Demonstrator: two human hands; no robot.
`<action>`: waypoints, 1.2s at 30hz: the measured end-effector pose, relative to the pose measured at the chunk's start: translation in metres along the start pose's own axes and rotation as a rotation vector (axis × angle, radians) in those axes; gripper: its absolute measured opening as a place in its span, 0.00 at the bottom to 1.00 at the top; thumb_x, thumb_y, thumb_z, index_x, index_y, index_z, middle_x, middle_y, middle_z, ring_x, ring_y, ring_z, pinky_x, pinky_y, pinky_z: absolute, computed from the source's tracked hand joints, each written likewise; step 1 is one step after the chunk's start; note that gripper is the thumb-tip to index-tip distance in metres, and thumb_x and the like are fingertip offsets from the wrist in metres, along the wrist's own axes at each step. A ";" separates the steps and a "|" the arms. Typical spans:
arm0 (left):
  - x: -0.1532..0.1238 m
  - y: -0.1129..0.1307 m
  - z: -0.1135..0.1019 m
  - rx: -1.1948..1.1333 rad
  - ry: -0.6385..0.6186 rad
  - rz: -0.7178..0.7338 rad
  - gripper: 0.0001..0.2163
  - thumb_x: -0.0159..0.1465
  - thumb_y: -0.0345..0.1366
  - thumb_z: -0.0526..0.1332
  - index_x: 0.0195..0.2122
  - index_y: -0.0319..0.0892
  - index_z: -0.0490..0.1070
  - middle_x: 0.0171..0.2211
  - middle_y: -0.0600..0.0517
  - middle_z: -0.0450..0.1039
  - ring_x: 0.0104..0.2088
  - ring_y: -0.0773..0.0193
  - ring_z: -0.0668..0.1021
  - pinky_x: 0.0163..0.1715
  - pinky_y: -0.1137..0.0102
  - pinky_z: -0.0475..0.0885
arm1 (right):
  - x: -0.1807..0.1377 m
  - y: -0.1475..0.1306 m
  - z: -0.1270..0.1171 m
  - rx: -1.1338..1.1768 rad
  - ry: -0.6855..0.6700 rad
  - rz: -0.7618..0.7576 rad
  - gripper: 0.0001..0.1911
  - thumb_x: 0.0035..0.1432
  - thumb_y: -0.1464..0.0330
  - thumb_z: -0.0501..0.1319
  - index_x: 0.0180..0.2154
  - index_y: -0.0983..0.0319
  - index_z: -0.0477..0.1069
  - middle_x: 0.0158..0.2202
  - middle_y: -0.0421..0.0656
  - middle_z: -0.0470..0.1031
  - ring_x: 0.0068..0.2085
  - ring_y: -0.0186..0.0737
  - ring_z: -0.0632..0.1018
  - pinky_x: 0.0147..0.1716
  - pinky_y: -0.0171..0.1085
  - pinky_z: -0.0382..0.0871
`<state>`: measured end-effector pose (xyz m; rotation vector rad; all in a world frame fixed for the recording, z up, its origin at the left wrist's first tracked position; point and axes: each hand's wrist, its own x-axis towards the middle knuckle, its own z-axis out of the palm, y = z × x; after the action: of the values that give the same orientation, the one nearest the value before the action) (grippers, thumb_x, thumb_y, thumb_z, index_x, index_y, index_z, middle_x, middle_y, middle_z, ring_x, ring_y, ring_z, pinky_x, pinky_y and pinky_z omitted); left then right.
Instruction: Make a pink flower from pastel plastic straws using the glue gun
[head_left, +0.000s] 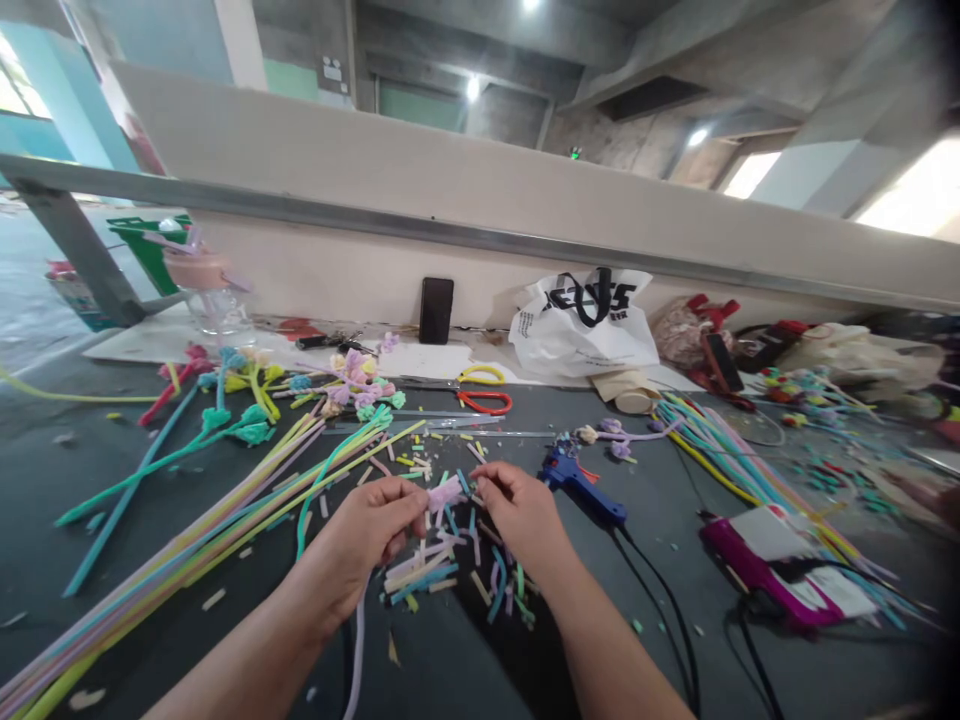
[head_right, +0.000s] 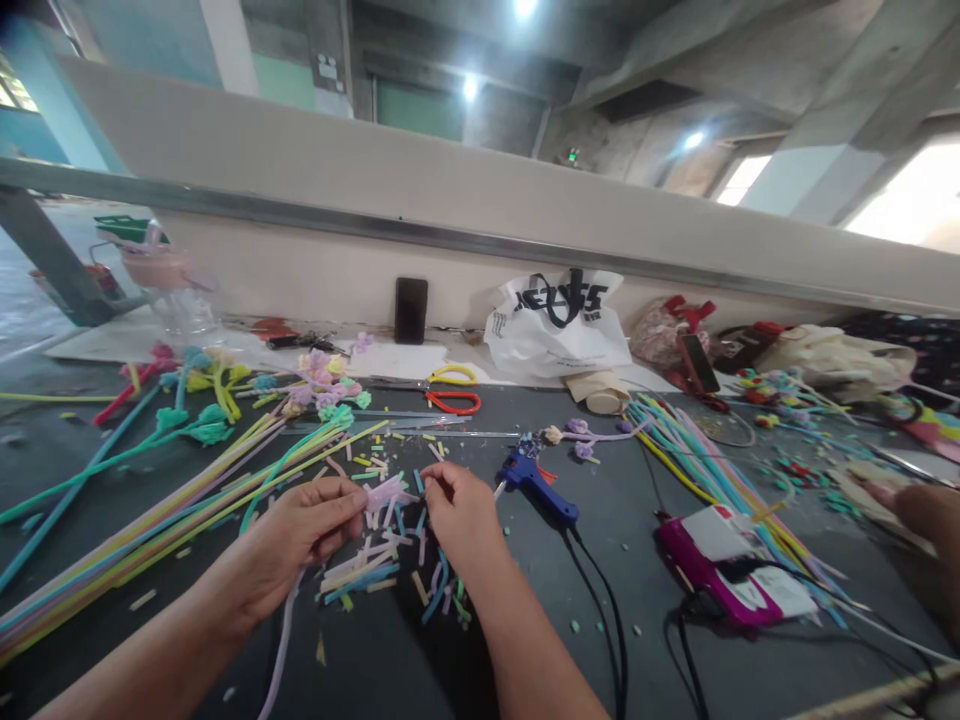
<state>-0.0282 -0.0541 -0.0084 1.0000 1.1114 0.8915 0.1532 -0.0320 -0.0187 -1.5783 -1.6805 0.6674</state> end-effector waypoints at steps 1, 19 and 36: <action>0.000 0.000 0.000 0.003 0.004 0.002 0.12 0.55 0.41 0.58 0.22 0.37 0.64 0.18 0.56 0.65 0.14 0.79 0.57 0.13 0.79 0.45 | 0.000 0.001 0.001 -0.032 0.001 -0.025 0.10 0.51 0.68 0.53 0.32 0.62 0.73 0.25 0.40 0.74 0.27 0.37 0.73 0.29 0.34 0.64; 0.001 0.001 -0.003 -0.096 0.056 0.014 0.14 0.52 0.42 0.60 0.18 0.38 0.62 0.16 0.57 0.62 0.13 0.78 0.56 0.12 0.79 0.45 | -0.001 0.036 -0.086 -0.941 0.055 0.300 0.23 0.50 0.71 0.51 0.51 0.63 0.62 0.55 0.53 0.62 0.53 0.55 0.65 0.45 0.54 0.59; 0.005 -0.001 -0.001 -0.082 0.055 0.006 0.13 0.53 0.42 0.60 0.19 0.38 0.63 0.15 0.58 0.62 0.12 0.79 0.57 0.12 0.80 0.45 | -0.011 0.015 -0.062 -0.083 0.247 0.114 0.14 0.45 0.64 0.55 0.35 0.63 0.69 0.26 0.42 0.72 0.25 0.38 0.73 0.25 0.34 0.66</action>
<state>-0.0285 -0.0495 -0.0109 0.9164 1.1096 0.9664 0.2113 -0.0474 0.0051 -1.7484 -1.4612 0.4428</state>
